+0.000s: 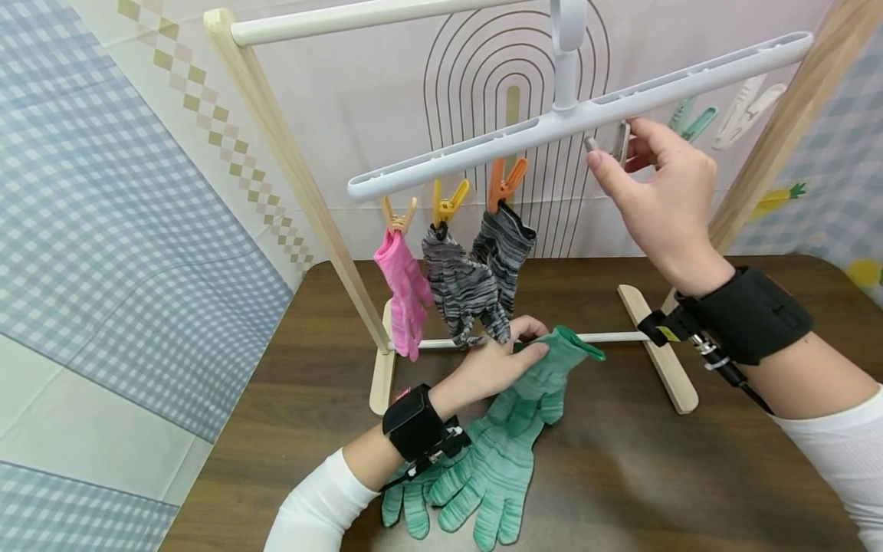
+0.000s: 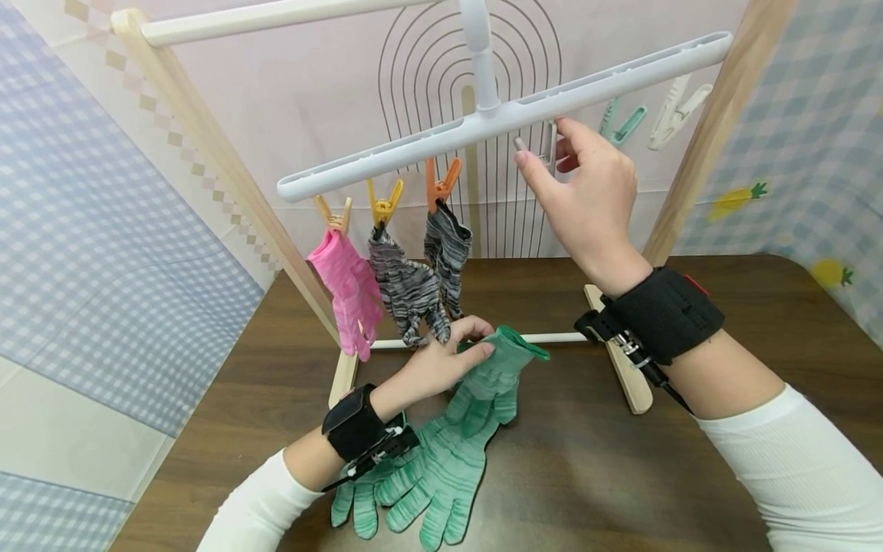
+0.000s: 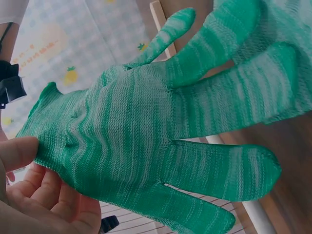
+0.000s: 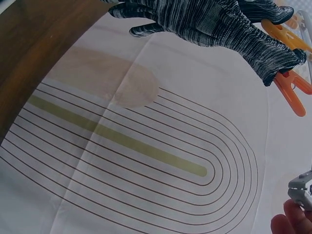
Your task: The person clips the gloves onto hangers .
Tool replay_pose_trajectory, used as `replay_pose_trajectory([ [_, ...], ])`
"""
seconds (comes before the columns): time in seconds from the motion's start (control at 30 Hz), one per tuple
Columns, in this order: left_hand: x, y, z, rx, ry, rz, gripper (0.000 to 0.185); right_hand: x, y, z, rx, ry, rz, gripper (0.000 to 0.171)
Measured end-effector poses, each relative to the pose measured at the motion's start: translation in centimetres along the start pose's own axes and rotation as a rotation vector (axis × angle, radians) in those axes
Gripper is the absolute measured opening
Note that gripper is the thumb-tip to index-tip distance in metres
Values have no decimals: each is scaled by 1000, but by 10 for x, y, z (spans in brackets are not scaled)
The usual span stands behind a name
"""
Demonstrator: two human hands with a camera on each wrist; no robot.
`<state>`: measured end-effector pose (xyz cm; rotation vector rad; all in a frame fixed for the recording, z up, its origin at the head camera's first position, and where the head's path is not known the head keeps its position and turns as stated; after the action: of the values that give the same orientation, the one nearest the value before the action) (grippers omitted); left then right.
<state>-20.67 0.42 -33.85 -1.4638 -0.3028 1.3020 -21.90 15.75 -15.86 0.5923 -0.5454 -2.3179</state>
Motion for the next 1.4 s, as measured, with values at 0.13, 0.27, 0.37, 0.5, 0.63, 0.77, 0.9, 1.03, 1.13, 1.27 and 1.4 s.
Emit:
replay_pose_trajectory([
  [0.13,-1,-4,2,10,-12,-29,18,0,-1,0,-1,-5,-1,37],
  [0.27,-4,-9,4,49,-36,-55,17,0,-2,1,2,-7,-3,37],
  [0.37,-7,-11,5,74,-64,-68,16,0,-2,1,5,-7,3,37],
  [0.5,-10,-13,7,94,-104,-92,17,0,-3,1,13,-7,21,37],
  [0.63,-13,-16,10,130,-147,-136,18,-1,-4,1,22,-9,38,38],
  [0.77,-18,-17,14,136,-191,-152,20,-1,-4,1,31,-10,54,38],
  [0.9,-22,-15,17,90,-193,-138,22,-1,-5,2,45,-6,64,39],
  [1.03,-24,-15,19,74,-175,-139,23,0,-6,2,60,-4,68,40],
  [1.13,-25,-16,20,76,-176,-139,24,0,-7,3,68,-5,69,40],
  [1.27,-26,-19,22,73,-190,-144,24,1,-7,4,77,-8,63,40],
  [1.4,-30,-29,21,47,-189,-164,25,1,-6,5,74,-14,52,40],
])
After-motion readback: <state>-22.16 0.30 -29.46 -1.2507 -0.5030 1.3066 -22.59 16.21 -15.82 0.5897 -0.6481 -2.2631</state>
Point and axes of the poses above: each hand's wrist, its own z-axis towards the middle knuckle, its own x-axis out of the palm, y = z × x, the point moved 6 cm from there along z, towards the middle knuckle, and after that the axes turned 4 degrees about -y, right-handed, at the moved point
